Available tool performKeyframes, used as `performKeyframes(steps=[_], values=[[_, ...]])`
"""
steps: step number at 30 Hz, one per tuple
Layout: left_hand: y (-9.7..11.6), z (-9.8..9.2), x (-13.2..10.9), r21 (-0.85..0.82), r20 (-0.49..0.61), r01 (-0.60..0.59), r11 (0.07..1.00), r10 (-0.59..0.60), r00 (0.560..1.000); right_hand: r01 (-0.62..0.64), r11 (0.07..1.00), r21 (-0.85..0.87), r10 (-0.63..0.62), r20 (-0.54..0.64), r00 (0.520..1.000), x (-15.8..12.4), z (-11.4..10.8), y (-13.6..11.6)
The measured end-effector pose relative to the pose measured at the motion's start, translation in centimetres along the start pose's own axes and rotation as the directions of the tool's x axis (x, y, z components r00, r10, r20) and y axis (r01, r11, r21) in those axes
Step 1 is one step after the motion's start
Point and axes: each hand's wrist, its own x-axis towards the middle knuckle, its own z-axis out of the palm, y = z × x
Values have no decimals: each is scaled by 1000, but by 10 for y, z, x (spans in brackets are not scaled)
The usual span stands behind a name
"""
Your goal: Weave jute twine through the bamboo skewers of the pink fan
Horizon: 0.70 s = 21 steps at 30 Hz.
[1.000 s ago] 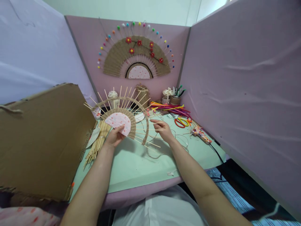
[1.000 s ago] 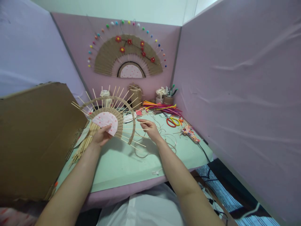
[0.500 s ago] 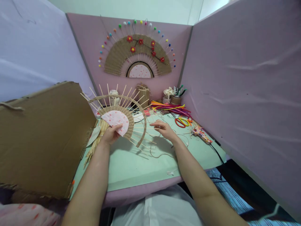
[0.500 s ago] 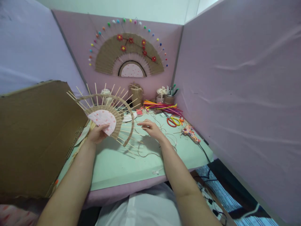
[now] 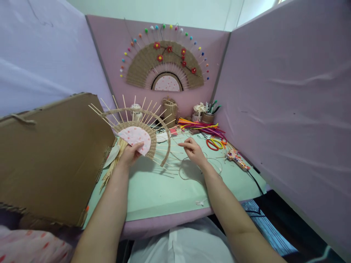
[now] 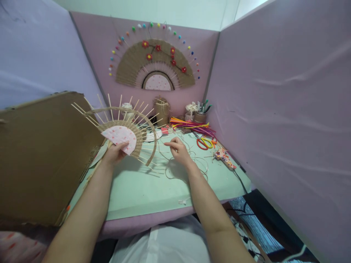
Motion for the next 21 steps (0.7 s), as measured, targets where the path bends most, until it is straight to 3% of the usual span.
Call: performKeyframes(steps=[6,10,15,21], values=[[0,0,1,-56,-3,-14,998,14,1000,-76,996,50,79,-69,994,0,0,0],[1,1,-1,-116,13,-4,993,6,1000,-111,977,180,126,-76,989,1,-3,2],[-2,7,-4,-157,42,31,987,-25,999,-218,921,322,218,36,975,0,2,2],[-10,12,-7,-124,103,60,990,-48,994,-247,903,353,190,188,964,-3,14,-3]])
